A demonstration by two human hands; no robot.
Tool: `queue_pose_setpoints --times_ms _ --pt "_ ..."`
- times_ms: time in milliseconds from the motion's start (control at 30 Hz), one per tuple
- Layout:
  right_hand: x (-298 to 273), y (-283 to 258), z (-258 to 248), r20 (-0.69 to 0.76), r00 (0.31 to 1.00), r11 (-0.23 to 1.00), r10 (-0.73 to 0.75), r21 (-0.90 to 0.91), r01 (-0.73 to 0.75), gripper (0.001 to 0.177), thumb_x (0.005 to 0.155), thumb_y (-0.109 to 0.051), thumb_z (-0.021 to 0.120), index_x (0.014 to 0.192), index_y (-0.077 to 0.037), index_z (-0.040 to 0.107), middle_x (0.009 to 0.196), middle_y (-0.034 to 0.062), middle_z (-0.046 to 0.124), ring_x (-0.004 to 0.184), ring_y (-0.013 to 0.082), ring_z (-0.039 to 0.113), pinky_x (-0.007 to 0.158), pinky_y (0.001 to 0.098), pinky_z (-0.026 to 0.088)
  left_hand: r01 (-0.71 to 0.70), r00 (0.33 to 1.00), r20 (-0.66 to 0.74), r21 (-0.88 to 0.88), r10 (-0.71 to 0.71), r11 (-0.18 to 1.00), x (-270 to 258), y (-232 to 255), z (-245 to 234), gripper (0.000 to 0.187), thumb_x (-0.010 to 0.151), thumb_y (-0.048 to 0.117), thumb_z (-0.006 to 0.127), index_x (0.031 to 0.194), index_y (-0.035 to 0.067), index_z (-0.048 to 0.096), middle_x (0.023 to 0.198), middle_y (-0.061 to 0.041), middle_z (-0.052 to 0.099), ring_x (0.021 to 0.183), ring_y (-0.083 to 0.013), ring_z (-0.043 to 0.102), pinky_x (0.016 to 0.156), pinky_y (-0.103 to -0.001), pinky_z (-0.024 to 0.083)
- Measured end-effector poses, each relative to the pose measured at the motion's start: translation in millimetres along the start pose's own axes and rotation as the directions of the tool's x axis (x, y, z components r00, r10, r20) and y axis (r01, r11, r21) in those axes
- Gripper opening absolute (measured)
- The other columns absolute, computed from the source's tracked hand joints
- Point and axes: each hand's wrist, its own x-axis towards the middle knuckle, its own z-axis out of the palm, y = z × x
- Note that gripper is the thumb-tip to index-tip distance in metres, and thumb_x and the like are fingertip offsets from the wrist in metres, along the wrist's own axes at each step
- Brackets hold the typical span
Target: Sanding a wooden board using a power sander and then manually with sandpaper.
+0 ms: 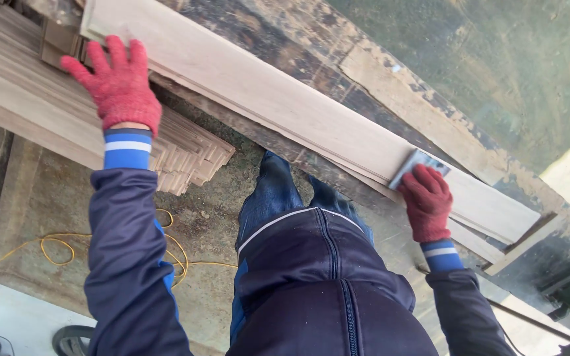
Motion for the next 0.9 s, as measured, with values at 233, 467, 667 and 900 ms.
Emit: queue_pose_setpoints --times_ms 233,467,667,900 --pt "-32.6 35.0 -24.6 -0.026 0.999 0.998 0.044 -0.037 -0.045 0.030 0.080 -0.008 0.086 0.110 -0.008 0.079 0.128 0.0102 0.073 0.125 0.0360 0.065 0.109 0.0478 0.054 -0.040 0.935 -0.356 -0.097 0.003 0.994 35.6 92.5 -20.0 0.046 0.116 0.039 0.074 0.149 0.007 0.070 0.171 -0.025 0.021 0.155 -0.0459 0.011 0.118 -0.071 -0.003" --pt "-11.6 13.0 -5.1 -0.047 0.997 0.994 0.057 -0.090 -0.061 0.027 0.083 -0.011 0.087 0.109 -0.009 0.077 0.128 0.0096 0.071 0.124 0.0346 0.064 0.105 0.0472 0.054 -0.241 0.965 -0.187 -0.344 0.185 0.908 11.1 180.0 -40.6 0.053 0.113 0.049 0.041 0.157 0.022 0.053 0.167 -0.016 0.036 0.153 -0.0462 0.015 0.116 -0.074 -0.008" --pt "112.1 -96.4 69.3 0.013 0.978 0.974 -0.207 0.093 0.205 0.024 0.082 -0.020 0.083 0.103 -0.012 0.075 0.120 0.0069 0.070 0.109 0.0284 0.066 0.099 0.0477 0.057 -0.269 0.950 -0.243 -0.330 0.194 0.905 8.7 178.8 -42.9 0.051 0.115 0.045 0.045 0.157 0.019 0.055 0.165 -0.017 0.040 0.152 -0.0485 0.018 0.116 -0.075 -0.005" --pt "175.4 -183.5 148.1 0.053 0.960 0.961 -0.277 -0.004 0.277 0.051 0.094 -0.032 0.073 0.141 -0.018 0.058 0.145 0.0035 0.054 0.132 0.0264 0.052 0.116 0.0478 0.042 -0.342 0.929 -0.263 -0.331 0.262 0.879 11.5 170.3 -40.1 0.053 0.112 0.031 0.057 0.158 0.006 0.051 0.166 -0.018 0.034 0.152 -0.0421 0.021 0.116 -0.076 0.002"
